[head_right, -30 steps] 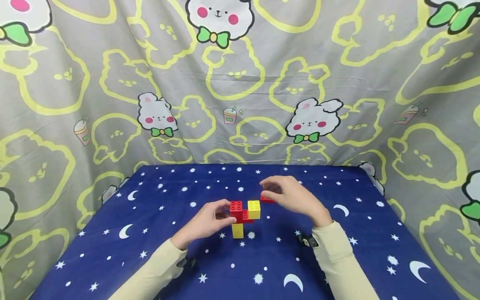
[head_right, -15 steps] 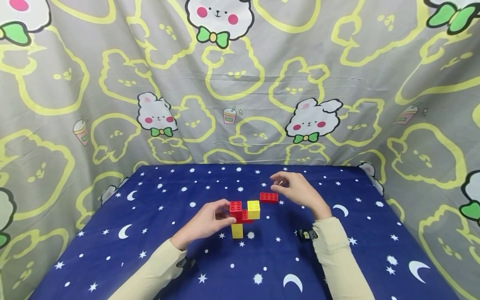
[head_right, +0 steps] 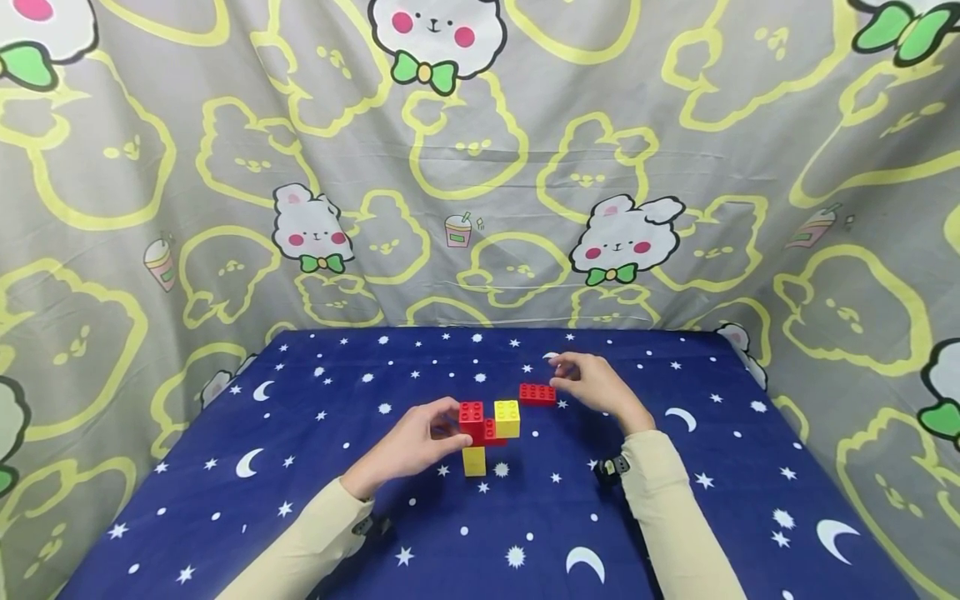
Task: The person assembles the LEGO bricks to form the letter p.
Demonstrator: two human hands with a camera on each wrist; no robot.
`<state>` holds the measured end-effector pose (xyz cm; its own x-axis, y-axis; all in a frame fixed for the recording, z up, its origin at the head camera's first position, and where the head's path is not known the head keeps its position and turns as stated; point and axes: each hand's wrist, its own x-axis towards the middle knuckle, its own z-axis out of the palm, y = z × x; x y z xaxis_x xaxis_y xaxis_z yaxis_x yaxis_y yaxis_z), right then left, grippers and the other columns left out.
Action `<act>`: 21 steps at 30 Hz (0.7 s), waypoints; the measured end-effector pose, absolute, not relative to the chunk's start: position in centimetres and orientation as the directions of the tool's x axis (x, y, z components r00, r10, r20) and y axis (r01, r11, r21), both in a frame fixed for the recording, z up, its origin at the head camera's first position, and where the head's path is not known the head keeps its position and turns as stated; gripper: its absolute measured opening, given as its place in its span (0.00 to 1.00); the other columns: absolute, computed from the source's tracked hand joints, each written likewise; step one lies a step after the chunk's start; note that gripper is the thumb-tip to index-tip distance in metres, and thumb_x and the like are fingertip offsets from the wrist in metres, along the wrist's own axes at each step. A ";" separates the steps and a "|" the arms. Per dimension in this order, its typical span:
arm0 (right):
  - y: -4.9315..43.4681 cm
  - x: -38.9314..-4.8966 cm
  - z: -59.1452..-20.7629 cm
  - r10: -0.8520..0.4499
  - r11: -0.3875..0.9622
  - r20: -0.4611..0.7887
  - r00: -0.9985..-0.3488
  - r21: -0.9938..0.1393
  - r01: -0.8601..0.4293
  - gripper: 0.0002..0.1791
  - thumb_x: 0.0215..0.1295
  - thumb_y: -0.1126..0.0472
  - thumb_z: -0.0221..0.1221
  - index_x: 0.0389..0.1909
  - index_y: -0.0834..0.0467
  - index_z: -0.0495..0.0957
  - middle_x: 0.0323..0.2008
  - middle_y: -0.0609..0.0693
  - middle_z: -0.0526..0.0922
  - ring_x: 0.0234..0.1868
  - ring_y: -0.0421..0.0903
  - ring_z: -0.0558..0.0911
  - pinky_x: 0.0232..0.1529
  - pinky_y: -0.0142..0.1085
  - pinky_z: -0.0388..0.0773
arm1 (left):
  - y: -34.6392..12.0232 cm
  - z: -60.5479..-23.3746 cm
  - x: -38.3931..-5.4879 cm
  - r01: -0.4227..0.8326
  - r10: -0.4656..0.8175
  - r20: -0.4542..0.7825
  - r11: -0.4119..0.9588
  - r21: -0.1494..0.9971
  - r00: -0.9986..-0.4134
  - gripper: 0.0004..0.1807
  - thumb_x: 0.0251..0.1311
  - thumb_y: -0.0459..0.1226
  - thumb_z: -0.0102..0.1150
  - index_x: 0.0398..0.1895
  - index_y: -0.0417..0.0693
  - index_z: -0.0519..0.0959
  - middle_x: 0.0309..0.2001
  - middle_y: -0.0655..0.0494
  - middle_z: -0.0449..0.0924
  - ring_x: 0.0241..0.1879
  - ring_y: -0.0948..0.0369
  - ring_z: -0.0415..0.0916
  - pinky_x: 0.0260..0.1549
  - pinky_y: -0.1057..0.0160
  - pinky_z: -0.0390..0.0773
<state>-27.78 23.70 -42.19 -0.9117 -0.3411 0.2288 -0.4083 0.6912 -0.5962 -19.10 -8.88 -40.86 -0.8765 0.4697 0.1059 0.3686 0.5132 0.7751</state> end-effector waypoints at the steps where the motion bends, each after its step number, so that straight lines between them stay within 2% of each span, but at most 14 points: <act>1: 23.8 -27.9 -42.5 -0.335 0.696 0.217 -0.917 -0.599 -0.396 0.17 0.67 0.61 0.66 0.54 0.62 0.82 0.41 0.55 0.87 0.41 0.49 0.86 0.46 0.48 0.81 | -8.9 -40.9 -19.1 0.368 0.470 0.106 0.513 0.775 -0.877 0.16 0.66 0.42 0.68 0.53 0.48 0.79 0.48 0.53 0.84 0.41 0.61 0.82 0.39 0.65 0.83; 9: 24.1 -28.4 -44.1 -0.305 0.719 0.109 -0.946 -0.625 -0.304 0.22 0.70 0.58 0.64 0.61 0.65 0.78 0.58 0.64 0.82 0.51 0.58 0.86 0.53 0.55 0.81 | -8.9 -41.1 -19.2 0.361 0.469 0.097 0.516 0.777 -0.878 0.17 0.66 0.43 0.68 0.53 0.48 0.78 0.48 0.54 0.83 0.42 0.61 0.81 0.41 0.63 0.83; 15: 24.1 -28.6 -44.6 -0.311 0.730 0.078 -0.947 -0.619 -0.291 0.24 0.71 0.58 0.63 0.63 0.64 0.77 0.60 0.66 0.80 0.51 0.58 0.86 0.52 0.53 0.82 | -8.9 -41.1 -19.3 0.362 0.471 0.100 0.509 0.781 -0.877 0.17 0.66 0.43 0.68 0.53 0.49 0.79 0.48 0.54 0.83 0.42 0.61 0.81 0.40 0.63 0.83; 21: 24.0 -28.9 -45.4 -0.350 0.738 0.036 -0.936 -0.605 -0.299 0.23 0.70 0.58 0.65 0.62 0.61 0.79 0.58 0.64 0.81 0.49 0.55 0.87 0.51 0.51 0.82 | -8.9 -41.1 -19.3 0.361 0.469 0.101 0.507 0.783 -0.877 0.16 0.66 0.42 0.68 0.53 0.49 0.78 0.47 0.54 0.83 0.42 0.61 0.81 0.40 0.63 0.83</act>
<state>-28.93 24.01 -45.36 -0.9360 -0.3502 0.0355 -0.2991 0.7380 -0.6048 -19.28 -8.91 -41.14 -0.8775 0.4690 0.1006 0.3606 0.5067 0.7831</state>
